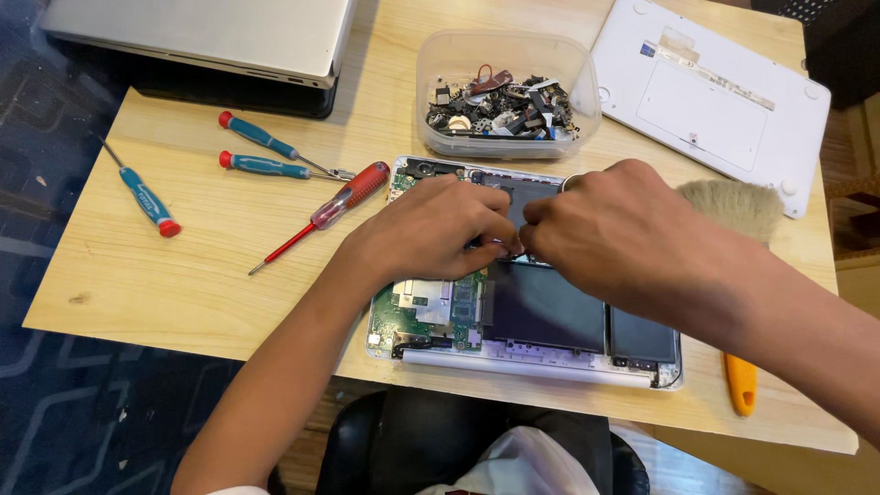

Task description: The person uses a red screwdriver to unscrew and remove a metal bracket from the internal chassis of a disassembled laptop. The person then uses the screwdriver to pry and lift a black battery pack from the laptop's interior.

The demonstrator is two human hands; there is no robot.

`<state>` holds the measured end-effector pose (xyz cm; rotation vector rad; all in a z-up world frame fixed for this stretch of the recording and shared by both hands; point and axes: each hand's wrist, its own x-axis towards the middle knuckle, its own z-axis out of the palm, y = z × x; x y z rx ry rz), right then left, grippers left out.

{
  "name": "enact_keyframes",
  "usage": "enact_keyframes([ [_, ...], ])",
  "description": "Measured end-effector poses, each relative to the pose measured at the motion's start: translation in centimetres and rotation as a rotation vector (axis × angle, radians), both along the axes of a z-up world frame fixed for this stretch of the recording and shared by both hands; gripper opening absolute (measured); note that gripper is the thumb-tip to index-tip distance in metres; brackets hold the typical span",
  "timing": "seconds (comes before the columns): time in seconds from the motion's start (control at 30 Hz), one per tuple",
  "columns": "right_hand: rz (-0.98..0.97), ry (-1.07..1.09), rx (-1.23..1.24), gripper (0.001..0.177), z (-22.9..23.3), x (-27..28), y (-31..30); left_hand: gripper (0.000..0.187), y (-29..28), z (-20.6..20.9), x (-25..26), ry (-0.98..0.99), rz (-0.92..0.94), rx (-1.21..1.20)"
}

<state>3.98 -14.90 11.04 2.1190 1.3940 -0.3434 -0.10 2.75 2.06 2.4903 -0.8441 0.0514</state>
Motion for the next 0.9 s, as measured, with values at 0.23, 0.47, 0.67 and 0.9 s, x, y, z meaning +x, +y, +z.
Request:
enact_keyframes([
  [0.23, -0.039, -0.033, -0.17, 0.024, -0.3, -0.2, 1.6, 0.012, 0.1, -0.1, 0.1, 0.03, 0.009, 0.024],
  [0.47, -0.077, -0.014, -0.179, 0.018, -0.7, 0.0, 1.1, 0.013, 0.1, 0.1, 0.1, 0.055, -0.012, 0.074],
  [0.67, 0.191, -0.063, -0.025, 0.037, -0.8, -0.7, -0.1, 0.02, 0.1, 1.2, -0.2, 0.072, 0.054, 0.029],
  [0.9, 0.356, -0.005, 0.033, 0.015, -0.6, 0.0, -0.8, 0.014, 0.9, 1.6, -0.7, -0.085, 0.153, -0.174],
])
